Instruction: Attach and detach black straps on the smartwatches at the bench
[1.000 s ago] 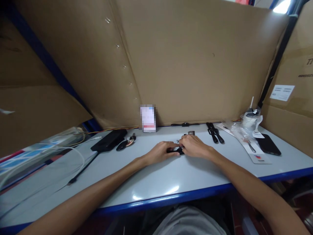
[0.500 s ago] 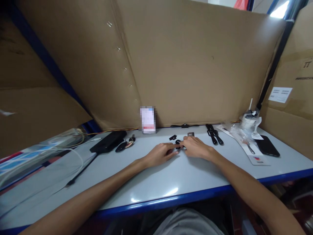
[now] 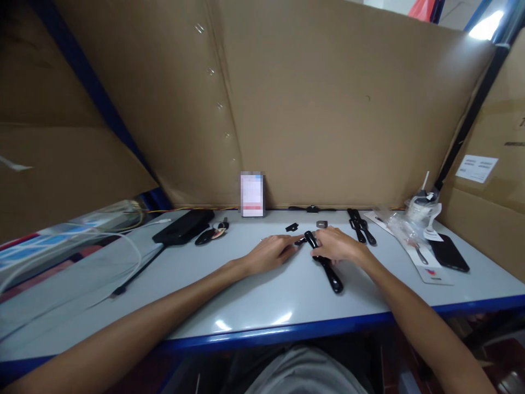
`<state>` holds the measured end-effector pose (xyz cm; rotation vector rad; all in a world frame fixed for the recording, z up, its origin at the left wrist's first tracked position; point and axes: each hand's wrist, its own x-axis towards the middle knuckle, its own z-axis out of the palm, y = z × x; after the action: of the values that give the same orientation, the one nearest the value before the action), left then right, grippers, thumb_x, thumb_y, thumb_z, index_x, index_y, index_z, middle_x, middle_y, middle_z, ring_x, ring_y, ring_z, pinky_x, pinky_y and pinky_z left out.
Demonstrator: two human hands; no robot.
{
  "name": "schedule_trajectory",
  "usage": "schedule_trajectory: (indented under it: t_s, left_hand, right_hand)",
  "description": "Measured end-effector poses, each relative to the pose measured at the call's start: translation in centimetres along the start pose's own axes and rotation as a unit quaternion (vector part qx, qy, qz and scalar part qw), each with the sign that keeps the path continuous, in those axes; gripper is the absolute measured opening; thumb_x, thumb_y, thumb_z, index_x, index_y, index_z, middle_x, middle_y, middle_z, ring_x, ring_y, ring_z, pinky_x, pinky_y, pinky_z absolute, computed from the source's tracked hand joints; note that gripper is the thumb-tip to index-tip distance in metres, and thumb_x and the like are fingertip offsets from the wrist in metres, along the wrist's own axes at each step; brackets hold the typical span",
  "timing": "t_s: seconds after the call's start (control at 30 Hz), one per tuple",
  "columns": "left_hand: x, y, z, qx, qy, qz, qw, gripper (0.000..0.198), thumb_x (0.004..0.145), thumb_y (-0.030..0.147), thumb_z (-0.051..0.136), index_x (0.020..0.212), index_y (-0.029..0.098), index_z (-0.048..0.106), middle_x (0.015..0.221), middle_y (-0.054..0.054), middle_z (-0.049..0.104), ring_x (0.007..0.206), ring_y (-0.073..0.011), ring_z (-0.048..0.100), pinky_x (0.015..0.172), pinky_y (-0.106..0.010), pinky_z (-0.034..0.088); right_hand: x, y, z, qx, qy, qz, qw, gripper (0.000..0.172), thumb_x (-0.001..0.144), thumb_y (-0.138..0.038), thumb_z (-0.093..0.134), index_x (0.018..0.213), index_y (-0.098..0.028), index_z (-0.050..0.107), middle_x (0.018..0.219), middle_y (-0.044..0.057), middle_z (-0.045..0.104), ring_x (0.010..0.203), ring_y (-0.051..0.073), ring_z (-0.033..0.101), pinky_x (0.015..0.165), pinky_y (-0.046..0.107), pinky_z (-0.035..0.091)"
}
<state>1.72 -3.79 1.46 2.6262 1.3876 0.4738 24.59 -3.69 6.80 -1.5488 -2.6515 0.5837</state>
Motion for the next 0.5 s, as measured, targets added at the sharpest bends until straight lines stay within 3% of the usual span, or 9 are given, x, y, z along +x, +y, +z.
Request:
schedule_trajectory:
  t_s: [0.1,0.27,0.37,0.43,0.5]
  left_hand:
    - [0.0,-0.4,0.0,-0.027,0.021,-0.015,0.999,0.047,0.099,0.029,0.042,0.143,0.019,0.056,0.13,-0.014,0.069,0.113,-0.0291,0.066,0.091,-0.038,0.05]
    - [0.2,-0.8,-0.9,-0.074,0.082,-0.047,0.993,0.043,0.095,0.021,0.043,0.132,0.017,0.065,0.108,-0.01,0.076,0.091,-0.0228,0.069,0.083,-0.033,0.05]
    - [0.5,-1.9,-1.9,-0.064,0.143,-0.092,0.983,0.041,0.091,0.014,0.041,0.121,0.016,0.07,0.09,-0.008,0.075,0.082,-0.0214,0.067,0.079,-0.031,0.05]
    - [0.5,-3.1,-2.5,-0.013,0.166,-0.121,0.979,0.041,0.089,0.012,0.042,0.119,0.015,0.07,0.097,-0.009,0.074,0.087,-0.0228,0.067,0.08,-0.032,0.049]
    - [0.4,-4.3,-3.1,0.056,0.146,-0.151,0.976,0.042,0.087,0.012,0.045,0.121,0.016,0.068,0.112,-0.012,0.072,0.095,-0.0257,0.067,0.081,-0.033,0.049]
  right_hand:
    - [0.4,-0.6,0.8,-0.005,0.007,0.01,1.0,0.027,0.099,-0.033,0.048,0.099,-0.015,0.067,0.058,0.004,0.065,0.05,0.018,0.064,0.051,0.024,0.041]
    - [0.7,-0.6,-0.3,-0.178,0.16,0.05,0.97,0.03,0.1,-0.031,0.048,0.095,-0.016,0.073,0.095,0.016,0.075,0.087,0.025,0.071,0.068,0.028,0.044]
    - [0.6,0.1,-1.4,-0.194,0.167,0.098,0.962,0.035,0.101,-0.03,0.044,0.099,-0.015,0.075,0.102,0.02,0.074,0.094,0.029,0.07,0.074,0.032,0.046]
    - [0.5,0.8,-2.0,-0.199,0.167,0.119,0.958,0.032,0.1,-0.023,0.045,0.102,-0.012,0.076,0.105,0.022,0.074,0.097,0.031,0.07,0.077,0.034,0.046]
    - [0.5,1.7,-2.4,-0.209,0.154,0.137,0.956,0.028,0.095,-0.015,0.049,0.106,-0.01,0.075,0.109,0.024,0.072,0.101,0.032,0.07,0.078,0.034,0.046]
